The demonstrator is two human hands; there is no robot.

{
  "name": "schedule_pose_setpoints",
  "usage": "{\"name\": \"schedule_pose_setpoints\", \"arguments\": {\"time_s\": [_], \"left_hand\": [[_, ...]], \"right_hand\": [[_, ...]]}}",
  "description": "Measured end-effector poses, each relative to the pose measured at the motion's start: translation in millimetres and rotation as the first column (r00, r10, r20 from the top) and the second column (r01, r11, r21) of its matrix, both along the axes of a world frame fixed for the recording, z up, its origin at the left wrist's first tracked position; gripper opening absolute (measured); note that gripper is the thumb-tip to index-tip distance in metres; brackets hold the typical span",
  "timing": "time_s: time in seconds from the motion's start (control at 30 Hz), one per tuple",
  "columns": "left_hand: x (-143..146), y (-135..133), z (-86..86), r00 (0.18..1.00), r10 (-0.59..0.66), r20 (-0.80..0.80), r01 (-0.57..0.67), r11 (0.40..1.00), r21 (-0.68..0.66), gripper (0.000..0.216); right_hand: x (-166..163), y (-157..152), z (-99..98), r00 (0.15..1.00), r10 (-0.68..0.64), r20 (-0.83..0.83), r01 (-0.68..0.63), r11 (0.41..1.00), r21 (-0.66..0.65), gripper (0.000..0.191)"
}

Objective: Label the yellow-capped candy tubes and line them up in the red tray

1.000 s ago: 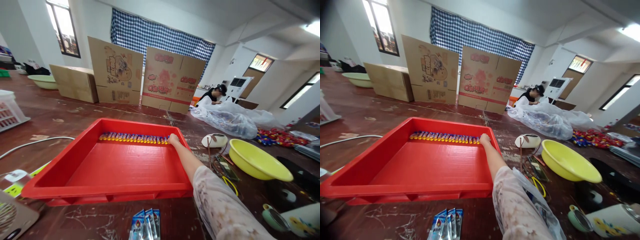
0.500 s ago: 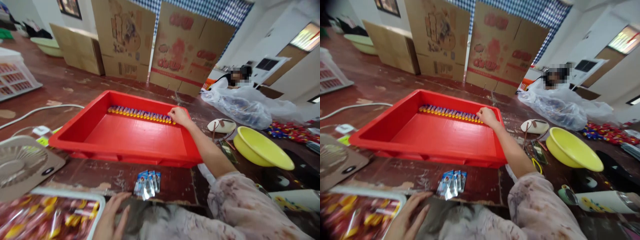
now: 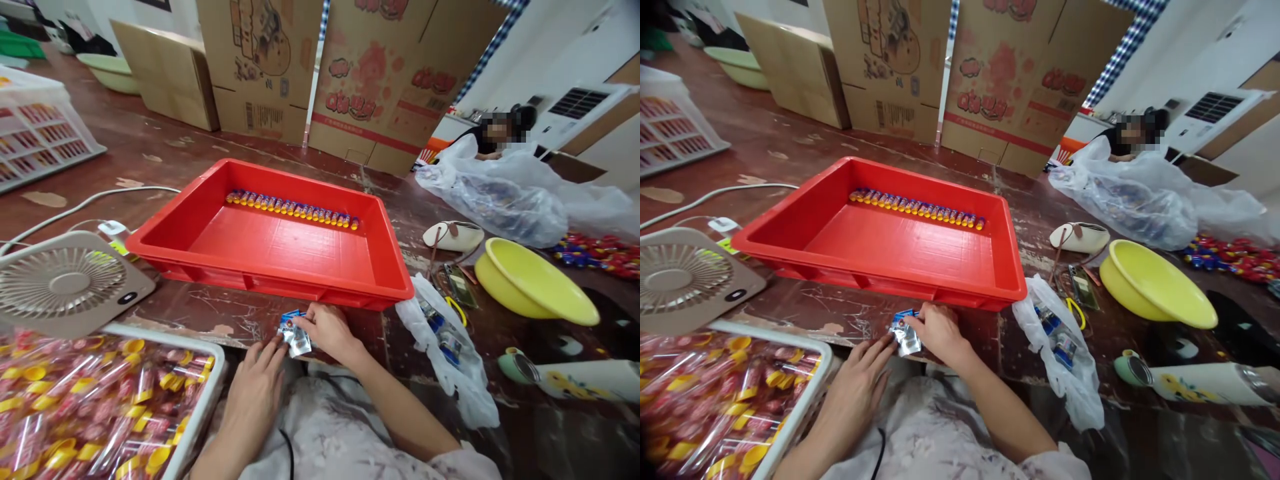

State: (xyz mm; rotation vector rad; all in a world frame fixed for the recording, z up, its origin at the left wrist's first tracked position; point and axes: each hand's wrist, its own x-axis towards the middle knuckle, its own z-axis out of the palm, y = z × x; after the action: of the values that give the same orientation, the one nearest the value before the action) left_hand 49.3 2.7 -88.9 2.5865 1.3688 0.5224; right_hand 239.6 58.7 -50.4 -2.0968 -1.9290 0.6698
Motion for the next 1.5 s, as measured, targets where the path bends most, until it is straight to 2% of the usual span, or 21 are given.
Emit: {"name": "schedule_pose_setpoints", "arguments": {"time_s": [0.1, 0.2, 0.33, 0.4, 0.5, 0.63, 0.7, 0.8, 1.0, 1.13, 1.23, 1.3, 1.37, 1.43, 1.5], "left_hand": [[10, -6, 2.2, 0.998, -0.002, -0.065, -0.002, 0.998, -0.056, 0.048], [17, -10, 3.6, 0.995, -0.003, -0.101, -0.008, 0.995, -0.102, 0.051], [20, -11, 3.2, 0.996, -0.005, -0.090, -0.008, 0.990, -0.139, 0.053], [21, -10, 1.8, 0.997, 0.014, -0.074, -0.024, 0.990, -0.140, 0.053], [21, -10, 0.3, 0.998, 0.028, -0.054, -0.035, 0.988, -0.148, 0.052], [23, -12, 0.3, 0.999, 0.011, -0.030, -0.016, 0.986, -0.166, 0.052], [24, -13, 0.3, 1.000, 0.017, -0.017, -0.020, 0.986, -0.164, 0.053], [25, -13, -0.4, 0.999, 0.030, -0.016, -0.032, 0.988, -0.149, 0.055], [27, -9, -1.7, 0.999, 0.018, -0.037, -0.023, 0.989, -0.146, 0.056], [27, -12, 7.8, 0.999, 0.019, -0.038, -0.026, 0.981, -0.194, 0.055], [7, -10, 28.9, 0.998, 0.028, 0.055, -0.017, 0.981, -0.195, 0.050], [-23, -3, 47.8, 0.995, 0.091, 0.039, -0.080, 0.970, -0.232, 0.043], [-64, 3, 66.4, 0.964, 0.230, -0.134, -0.261, 0.917, -0.303, 0.034], [-106, 7, 79.1, 0.851, 0.365, -0.377, -0.489, 0.811, -0.321, 0.032], [-137, 6, 81.8, 0.750, 0.409, -0.519, -0.611, 0.730, -0.306, 0.033]], "right_hand": [[-5, 3, -3.9, 0.996, -0.076, 0.037, 0.077, 0.997, -0.015, 0.037], [-4, 4, -10.1, 0.993, -0.106, -0.043, 0.106, 0.994, 0.001, 0.027], [6, 3, -18.1, 0.974, -0.067, -0.218, 0.080, 0.995, 0.053, 0.014], [11, 2, -18.8, 0.969, -0.032, -0.247, 0.054, 0.995, 0.084, 0.013], [12, 0, -15.9, 0.974, -0.017, -0.228, 0.039, 0.995, 0.092, 0.019], [7, -1, -14.3, 0.991, -0.063, -0.121, 0.071, 0.996, 0.062, 0.026], [5, 0, -16.2, 0.990, -0.076, -0.123, 0.082, 0.995, 0.051, 0.025], [7, -1, -18.5, 0.966, -0.068, -0.251, 0.086, 0.995, 0.058, 0.018], [26, -3, -14.3, 0.905, 0.087, -0.417, -0.030, 0.989, 0.142, 0.031], [32, -8, -8.4, 0.812, -0.003, -0.583, 0.100, 0.986, 0.134, 0.030], [37, -16, -0.5, 0.759, -0.036, -0.650, 0.154, 0.980, 0.126, 0.028], [42, -20, 4.4, 0.729, -0.037, -0.684, 0.151, 0.983, 0.107, 0.027], [45, -22, 8.1, 0.687, -0.013, -0.726, 0.115, 0.989, 0.091, 0.026], [43, -25, 10.6, 0.643, 0.008, -0.766, 0.092, 0.992, 0.087, 0.024], [37, -29, 10.6, 0.594, -0.007, -0.805, 0.098, 0.993, 0.064, 0.022]]}}
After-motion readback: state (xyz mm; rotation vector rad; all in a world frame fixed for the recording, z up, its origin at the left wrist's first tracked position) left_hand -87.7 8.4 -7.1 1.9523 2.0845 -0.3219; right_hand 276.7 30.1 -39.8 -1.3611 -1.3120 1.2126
